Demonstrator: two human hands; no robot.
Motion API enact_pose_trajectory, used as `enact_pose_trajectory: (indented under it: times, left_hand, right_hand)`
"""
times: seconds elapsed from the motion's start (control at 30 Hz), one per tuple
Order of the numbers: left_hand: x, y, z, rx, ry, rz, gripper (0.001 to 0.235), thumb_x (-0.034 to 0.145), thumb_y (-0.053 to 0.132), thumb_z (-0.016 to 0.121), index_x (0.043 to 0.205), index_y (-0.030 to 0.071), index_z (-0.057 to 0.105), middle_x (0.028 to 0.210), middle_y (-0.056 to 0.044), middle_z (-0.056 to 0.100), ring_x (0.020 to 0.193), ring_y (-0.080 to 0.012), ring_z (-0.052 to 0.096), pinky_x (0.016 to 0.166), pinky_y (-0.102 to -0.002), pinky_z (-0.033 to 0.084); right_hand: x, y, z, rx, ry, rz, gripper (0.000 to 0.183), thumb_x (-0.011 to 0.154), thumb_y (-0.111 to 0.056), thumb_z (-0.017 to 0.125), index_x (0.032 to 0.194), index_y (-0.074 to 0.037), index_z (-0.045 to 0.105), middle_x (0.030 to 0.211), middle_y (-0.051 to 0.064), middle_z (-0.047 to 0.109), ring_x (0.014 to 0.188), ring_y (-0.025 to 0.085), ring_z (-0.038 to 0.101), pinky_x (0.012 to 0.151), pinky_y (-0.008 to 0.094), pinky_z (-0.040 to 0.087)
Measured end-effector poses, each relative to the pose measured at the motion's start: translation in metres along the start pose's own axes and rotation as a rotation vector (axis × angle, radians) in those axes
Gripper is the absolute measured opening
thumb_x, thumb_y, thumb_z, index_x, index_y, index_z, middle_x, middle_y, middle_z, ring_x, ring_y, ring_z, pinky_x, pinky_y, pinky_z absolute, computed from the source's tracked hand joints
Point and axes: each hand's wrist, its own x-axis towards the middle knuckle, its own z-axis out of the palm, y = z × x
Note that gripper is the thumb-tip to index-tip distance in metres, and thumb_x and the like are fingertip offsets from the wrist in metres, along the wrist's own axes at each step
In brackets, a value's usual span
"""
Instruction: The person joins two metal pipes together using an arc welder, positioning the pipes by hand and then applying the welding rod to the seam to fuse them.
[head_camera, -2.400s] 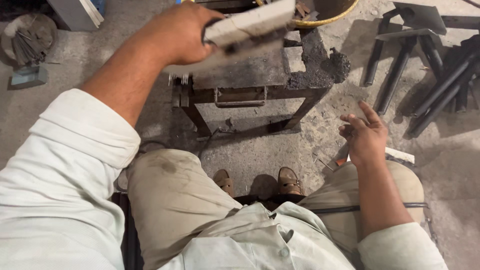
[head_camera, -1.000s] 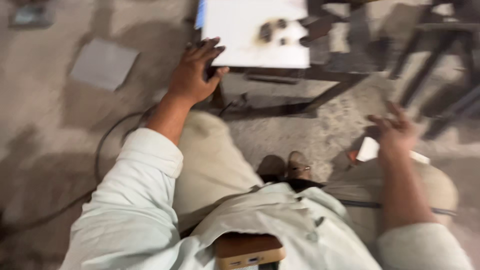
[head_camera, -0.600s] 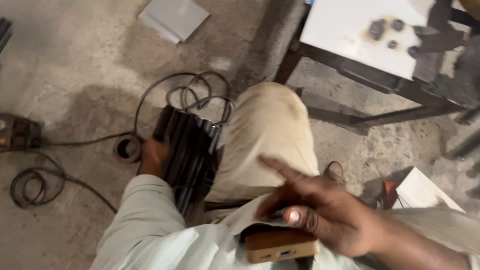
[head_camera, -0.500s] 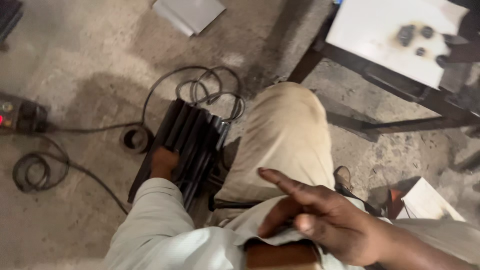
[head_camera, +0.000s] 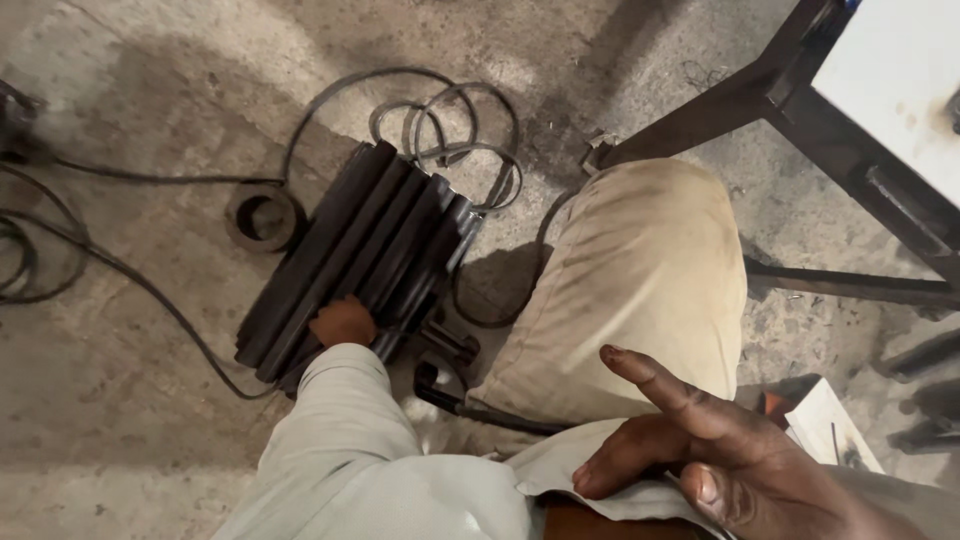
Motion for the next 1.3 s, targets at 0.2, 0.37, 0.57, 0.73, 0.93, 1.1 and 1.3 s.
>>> enact_pose_trajectory:
  times: [0.2, 0.37, 0.57, 0.73, 0.93, 1.1, 1.3]
  left_hand:
    - [0.006, 0.012, 0.011, 0.077, 0.156, 0.075, 0.043, 0.098, 0.031, 0.062, 0.139, 0.019, 0.056, 0.127, -0.012, 0.065, 0.116, -0.0311, 0.064, 0.089, -0.050, 0.052]
    - [0.026, 0.006, 0.042, 0.090, 0.202, 0.207, 0.028, 0.098, 0.027, 0.066, 0.123, 0.016, 0.063, 0.121, -0.010, 0.067, 0.112, -0.0308, 0.066, 0.088, -0.049, 0.052]
    - [0.040, 0.015, 0.075, 0.083, 0.408, 0.186, 0.027, 0.096, 0.022, 0.072, 0.117, 0.009, 0.062, 0.098, -0.010, 0.073, 0.101, -0.0297, 0.070, 0.091, -0.050, 0.052]
    - [0.023, 0.006, 0.061, -0.046, 0.508, 0.150, 0.047, 0.087, 0.029, 0.078, 0.125, 0.009, 0.058, 0.106, -0.013, 0.071, 0.106, -0.0314, 0.068, 0.093, -0.050, 0.052]
    - [0.005, -0.023, 0.038, -0.457, 0.405, 0.364, 0.100, 0.078, 0.046, 0.080, 0.154, -0.001, 0.036, 0.130, -0.029, 0.061, 0.110, -0.0447, 0.064, 0.093, -0.057, 0.052]
    - [-0.003, -0.025, 0.004, -0.163, 0.306, 0.324, 0.086, 0.085, 0.043, 0.076, 0.152, 0.006, 0.037, 0.149, -0.021, 0.048, 0.119, -0.0390, 0.061, 0.101, -0.062, 0.045]
    - [-0.003, -0.026, -0.044, -0.363, 0.570, 0.172, 0.075, 0.085, 0.023, 0.075, 0.147, -0.002, 0.043, 0.146, -0.030, 0.046, 0.130, -0.0487, 0.053, 0.105, -0.056, 0.047]
  right_hand:
    - [0.007, 0.000, 0.003, -0.022, 0.088, 0.068, 0.085, 0.106, -0.049, 0.046, 0.165, 0.003, 0.015, 0.115, 0.020, 0.077, 0.118, 0.033, 0.065, 0.112, 0.050, 0.045]
    - [0.012, 0.001, -0.002, -0.072, 0.091, 0.080, 0.088, 0.103, -0.052, 0.050, 0.164, 0.003, 0.020, 0.114, 0.018, 0.079, 0.115, 0.032, 0.068, 0.108, 0.048, 0.050]
    - [0.014, -0.001, 0.003, -0.061, 0.098, 0.033, 0.085, 0.105, -0.050, 0.050, 0.163, 0.004, 0.019, 0.115, 0.019, 0.078, 0.118, 0.033, 0.070, 0.110, 0.050, 0.047]
    - [0.017, -0.003, 0.003, 0.033, 0.061, 0.022, 0.083, 0.106, -0.047, 0.050, 0.164, 0.003, 0.016, 0.118, 0.023, 0.075, 0.121, 0.036, 0.068, 0.111, 0.051, 0.045]
    - [0.017, 0.006, 0.001, 0.092, 0.095, -0.117, 0.081, 0.106, -0.042, 0.052, 0.165, 0.002, 0.016, 0.127, 0.026, 0.073, 0.128, 0.038, 0.066, 0.111, 0.053, 0.044]
    - [-0.004, 0.026, -0.031, 0.131, 0.223, -0.396, 0.072, 0.109, -0.037, 0.050, 0.163, -0.003, 0.017, 0.130, 0.026, 0.071, 0.127, 0.038, 0.067, 0.111, 0.055, 0.050]
    - [-0.084, 0.074, -0.080, 0.271, 0.503, -0.508, 0.066, 0.110, -0.020, 0.049, 0.169, -0.004, 0.026, 0.132, 0.035, 0.064, 0.123, 0.046, 0.063, 0.107, 0.059, 0.049]
